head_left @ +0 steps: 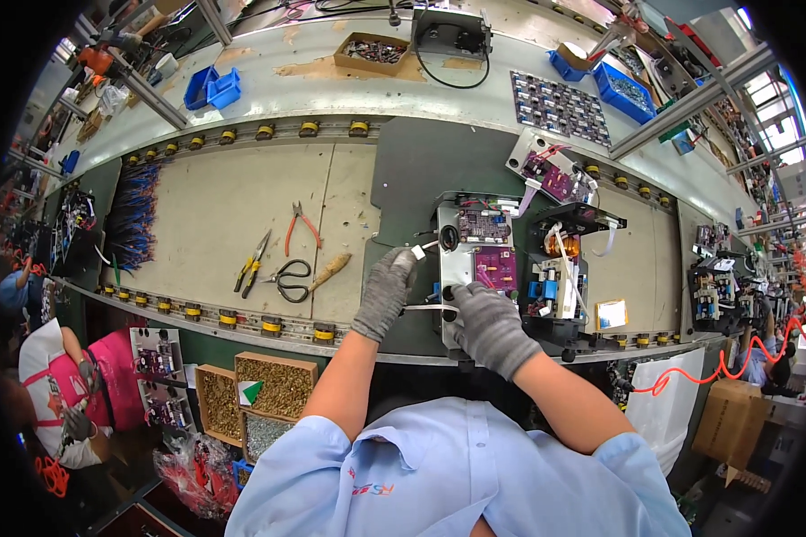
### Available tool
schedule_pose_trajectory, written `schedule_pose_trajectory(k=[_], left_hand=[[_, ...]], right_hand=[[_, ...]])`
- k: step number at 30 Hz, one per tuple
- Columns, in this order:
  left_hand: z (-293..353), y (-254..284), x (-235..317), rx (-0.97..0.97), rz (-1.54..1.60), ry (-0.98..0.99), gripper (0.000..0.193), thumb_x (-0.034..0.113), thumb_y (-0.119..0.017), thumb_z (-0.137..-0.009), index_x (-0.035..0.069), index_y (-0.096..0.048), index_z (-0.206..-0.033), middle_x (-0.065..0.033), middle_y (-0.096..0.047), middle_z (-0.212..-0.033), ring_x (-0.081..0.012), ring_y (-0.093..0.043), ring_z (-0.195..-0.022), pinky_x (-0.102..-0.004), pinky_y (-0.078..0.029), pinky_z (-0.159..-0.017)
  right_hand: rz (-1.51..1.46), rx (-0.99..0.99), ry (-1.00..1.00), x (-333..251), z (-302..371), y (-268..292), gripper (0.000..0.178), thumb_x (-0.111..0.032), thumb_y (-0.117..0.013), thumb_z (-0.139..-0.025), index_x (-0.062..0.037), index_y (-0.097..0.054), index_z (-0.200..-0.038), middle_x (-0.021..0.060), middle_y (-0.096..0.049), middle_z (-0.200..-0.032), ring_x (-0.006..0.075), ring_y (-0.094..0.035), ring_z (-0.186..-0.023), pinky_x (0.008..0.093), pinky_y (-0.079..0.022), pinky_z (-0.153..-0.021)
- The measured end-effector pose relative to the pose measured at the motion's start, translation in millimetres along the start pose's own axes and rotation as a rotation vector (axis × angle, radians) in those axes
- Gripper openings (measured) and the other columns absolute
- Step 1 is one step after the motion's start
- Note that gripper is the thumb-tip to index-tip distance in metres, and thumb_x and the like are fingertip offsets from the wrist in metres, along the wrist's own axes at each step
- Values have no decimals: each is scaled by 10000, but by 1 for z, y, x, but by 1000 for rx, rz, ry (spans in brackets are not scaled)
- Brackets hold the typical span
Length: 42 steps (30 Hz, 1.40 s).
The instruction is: Assembling and testing internal components of electronic power inverters on a factory assembly line.
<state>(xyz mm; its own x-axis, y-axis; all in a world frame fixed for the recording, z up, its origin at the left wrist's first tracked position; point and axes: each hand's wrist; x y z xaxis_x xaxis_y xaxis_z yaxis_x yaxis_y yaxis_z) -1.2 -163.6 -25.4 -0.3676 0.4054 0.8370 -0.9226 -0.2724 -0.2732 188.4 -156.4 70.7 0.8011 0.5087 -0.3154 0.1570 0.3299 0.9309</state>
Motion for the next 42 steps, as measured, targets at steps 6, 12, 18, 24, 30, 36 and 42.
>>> schedule_pose_trajectory(k=[6, 12, 18, 24, 30, 36, 42], left_hand=[[-27, -42, 12, 8, -78, -57, 258, 216, -632, -980, 30, -685, -1151, -2, -649, -800, -59, -501, -591, -232, -417, -521], [-69, -31, -24, 192, -32, 51, 258, 162, -679, -941, -4, -665, -1138, -34, -667, -795, -82, -505, -502, -240, -397, -438], [-66, -20, -11, -311, 107, 84, 255, 206, -573, -978, 2, -647, -1112, -9, -565, -672, -87, -464, -489, -237, -356, -441], [-75, -20, 6, -435, -70, -22, 302, 361, -556, -950, 76, -629, -880, 7, -545, -667, -79, -468, -546, -238, -365, -493], [-78, -13, -19, -392, 291, 102, 182, 170, -627, -926, 30, -658, -1037, 8, -580, -735, -72, -485, -553, -230, -372, -472], [-93, 0, -25, -451, 315, 198, 222, 121, -638, -903, 11, -652, -1096, -19, -630, -816, -77, -508, -563, -231, -433, -511], [-84, -14, 12, -408, -41, 124, 419, 169, -646, -848, -11, -630, -1226, -54, -678, -993, -136, -625, -849, -270, -520, -706]], right_hand=[[201, -479, -98, 8, -13, 12, 206, -119, -637, -871, -75, -624, -1073, 131, -723, -987, 326, -724, -922, 440, -580, -745], [-227, 41, -40, 31, 45, 7, 121, -171, -634, -871, -84, -630, -956, 141, -662, -824, 331, -673, -804, 443, -538, -728], [-315, 132, 24, 32, 40, -4, 84, -129, -702, -816, -77, -648, -853, 130, -653, -747, 325, -666, -688, 417, -541, -641], [-274, 111, -10, 29, 35, -4, 88, -145, -694, -820, -73, -650, -842, 139, -652, -741, 346, -658, -683, 434, -538, -636], [-270, 126, -26, 29, 35, -5, 110, -179, -684, -841, -77, -646, -849, 140, -646, -731, 344, -658, -692, 446, -533, -648], [-204, 96, -46, 24, 35, -2, 132, -211, -674, -858, -82, -643, -866, 137, -652, -745, 343, -658, -709, 462, -529, -664], [-251, 77, -72, 23, 34, 2, 149, -231, -661, -861, -88, -661, -903, 111, -658, -756, 319, -661, -713, 449, -530, -659]])
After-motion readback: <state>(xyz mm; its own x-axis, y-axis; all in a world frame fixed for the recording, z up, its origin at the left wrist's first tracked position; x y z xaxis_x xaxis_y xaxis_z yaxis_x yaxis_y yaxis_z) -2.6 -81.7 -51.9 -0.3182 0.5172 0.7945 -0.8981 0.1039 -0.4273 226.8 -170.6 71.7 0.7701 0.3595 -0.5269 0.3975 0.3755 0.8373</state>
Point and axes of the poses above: each hand's wrist, its own z-axis away from the middle knuckle, its own y-axis out of the back of the hand, x = y × z
